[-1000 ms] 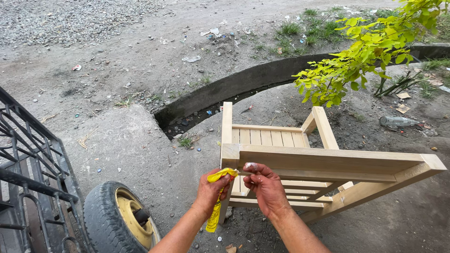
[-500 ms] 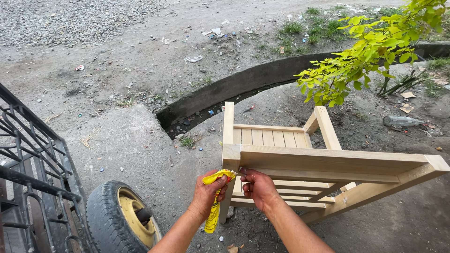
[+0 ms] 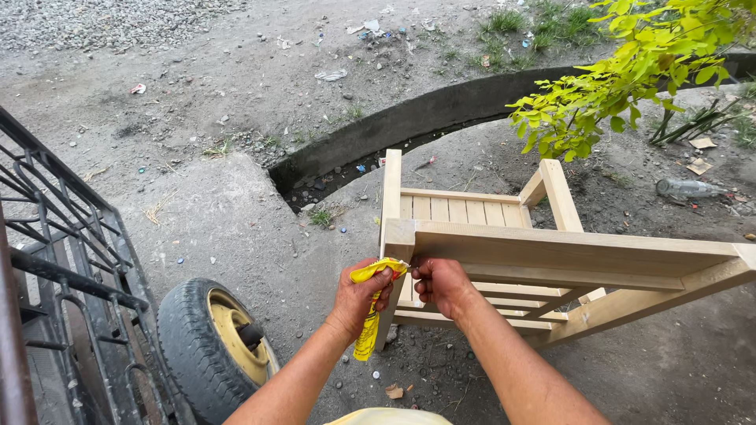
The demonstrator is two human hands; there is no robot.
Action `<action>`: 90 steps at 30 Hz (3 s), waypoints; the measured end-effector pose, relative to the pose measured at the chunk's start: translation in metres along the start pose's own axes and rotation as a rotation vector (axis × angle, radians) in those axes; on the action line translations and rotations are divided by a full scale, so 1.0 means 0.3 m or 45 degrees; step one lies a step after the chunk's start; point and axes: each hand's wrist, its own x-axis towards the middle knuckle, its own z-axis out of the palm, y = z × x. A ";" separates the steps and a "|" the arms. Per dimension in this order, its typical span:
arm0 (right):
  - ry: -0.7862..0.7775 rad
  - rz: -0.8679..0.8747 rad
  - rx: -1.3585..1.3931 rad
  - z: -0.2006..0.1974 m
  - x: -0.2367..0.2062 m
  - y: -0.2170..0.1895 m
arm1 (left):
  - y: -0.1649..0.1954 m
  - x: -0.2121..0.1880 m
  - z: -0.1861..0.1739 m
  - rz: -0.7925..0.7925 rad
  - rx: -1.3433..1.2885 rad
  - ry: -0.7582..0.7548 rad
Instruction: The person applies wood filler to the joints and edges of a wooden chair using a yellow tube and their fingers. They smooth the filler along the armrest, seat frame, and backrest joints, working methodically around the chair.
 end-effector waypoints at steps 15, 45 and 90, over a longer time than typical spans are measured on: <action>0.011 -0.152 0.155 0.037 -0.017 0.032 | 0.035 -0.025 -0.021 0.021 -0.014 -0.025; -0.025 -0.361 -0.003 0.081 -0.151 -0.105 | 0.073 -0.010 -0.002 -0.017 -0.024 -0.120; -0.056 -0.327 0.062 0.009 -0.292 -0.051 | 0.022 -0.023 0.032 -0.190 -0.225 -0.091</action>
